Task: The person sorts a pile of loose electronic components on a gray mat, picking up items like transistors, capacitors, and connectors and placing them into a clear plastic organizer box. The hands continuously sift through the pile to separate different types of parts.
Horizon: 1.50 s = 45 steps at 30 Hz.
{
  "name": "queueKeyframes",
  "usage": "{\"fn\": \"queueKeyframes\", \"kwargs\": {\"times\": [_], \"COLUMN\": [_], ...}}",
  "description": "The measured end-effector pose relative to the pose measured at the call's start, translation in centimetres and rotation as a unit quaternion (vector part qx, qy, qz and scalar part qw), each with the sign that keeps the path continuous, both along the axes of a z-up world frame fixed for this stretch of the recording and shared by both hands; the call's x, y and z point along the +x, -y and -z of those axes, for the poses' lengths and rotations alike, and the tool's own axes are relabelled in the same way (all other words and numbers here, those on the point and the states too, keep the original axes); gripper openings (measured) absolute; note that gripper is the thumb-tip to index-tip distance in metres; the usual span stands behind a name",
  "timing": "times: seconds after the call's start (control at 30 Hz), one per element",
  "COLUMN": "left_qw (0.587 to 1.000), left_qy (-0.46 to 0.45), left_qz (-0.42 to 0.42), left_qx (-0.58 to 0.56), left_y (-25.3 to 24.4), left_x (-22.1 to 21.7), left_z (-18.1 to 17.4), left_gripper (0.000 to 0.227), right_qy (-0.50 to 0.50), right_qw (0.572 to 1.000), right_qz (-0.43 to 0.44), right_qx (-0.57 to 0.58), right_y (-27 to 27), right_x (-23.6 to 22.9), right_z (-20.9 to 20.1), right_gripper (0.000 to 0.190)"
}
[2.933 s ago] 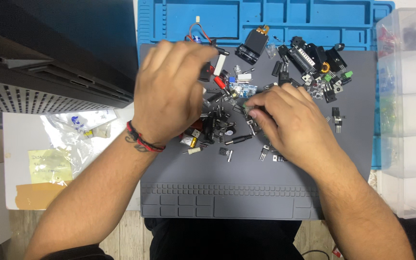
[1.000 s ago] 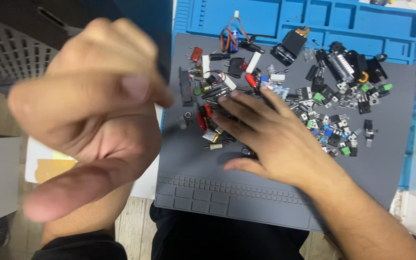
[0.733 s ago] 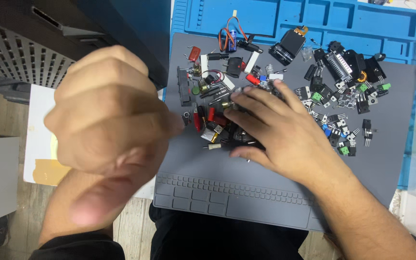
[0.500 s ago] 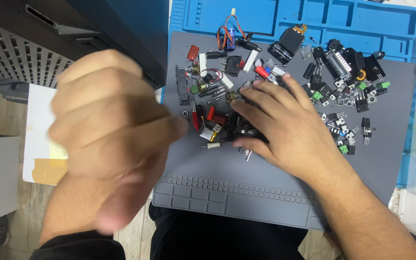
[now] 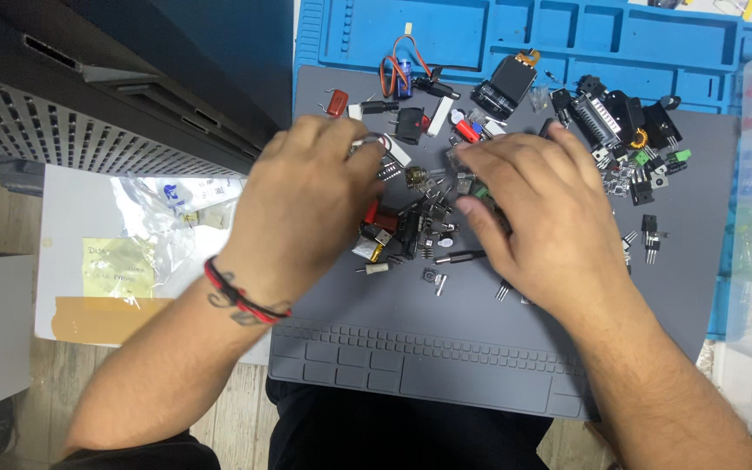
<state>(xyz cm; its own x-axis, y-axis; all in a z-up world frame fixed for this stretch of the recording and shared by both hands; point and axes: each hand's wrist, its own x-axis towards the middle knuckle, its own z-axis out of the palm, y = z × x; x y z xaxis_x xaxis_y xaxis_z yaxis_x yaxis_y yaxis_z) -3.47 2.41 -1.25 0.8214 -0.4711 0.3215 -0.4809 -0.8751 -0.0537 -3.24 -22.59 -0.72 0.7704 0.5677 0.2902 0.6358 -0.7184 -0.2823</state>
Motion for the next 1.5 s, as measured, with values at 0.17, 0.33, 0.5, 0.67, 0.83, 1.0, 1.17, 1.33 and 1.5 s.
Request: {"fn": "queueKeyframes", "kwargs": {"times": [0.17,0.33,0.5,0.67,0.83,1.0,1.17,1.33,1.5], "left_qw": [0.999,0.989,0.981,0.982,0.952,0.932,0.949,0.947,0.932], "left_qy": [-0.039,-0.144,-0.153,-0.132,-0.224,-0.191,-0.17,-0.21,-0.201], "left_qz": [-0.014,-0.003,0.016,0.026,-0.011,0.093,0.1,0.076,0.114], "left_qx": [0.011,-0.037,-0.121,-0.135,-0.208,-0.292,-0.247,-0.23,-0.28], "left_y": [1.0,1.2,1.8,1.6,0.2,-1.5,-2.3,-2.5,-2.4], "left_x": [-1.3,-4.0,-4.9,-4.9,-3.0,-2.8,-2.4,-2.5,-2.5], "left_z": [-0.6,-0.1,1.1,1.7,0.1,-0.4,0.9,1.2,0.1], "left_gripper": [0.024,0.082,0.091,0.095,0.097,0.07,0.057,0.067,0.067], "right_qy": [0.005,-0.005,-0.014,-0.009,-0.016,-0.025,-0.071,-0.077,-0.031], "right_qw": [1.0,1.0,1.0,1.0,1.0,0.998,0.995,0.993,0.992], "right_qz": [0.006,0.004,-0.004,-0.011,0.0,-0.042,-0.05,-0.042,-0.111], "right_qx": [0.011,0.016,0.011,0.011,0.013,0.045,0.056,0.074,0.043], "right_y": [0.3,0.4,0.1,-0.3,0.1,-0.1,-0.5,-0.4,-0.3], "right_x": [-0.1,0.0,-0.1,-0.6,-0.6,-0.5,-0.8,-0.8,-1.0], "right_z": [0.1,-0.2,-0.1,-0.2,-0.2,0.1,0.2,0.1,0.4], "right_gripper": [0.032,0.033,0.032,0.03,0.031,0.029,0.045,0.05,0.048]}}
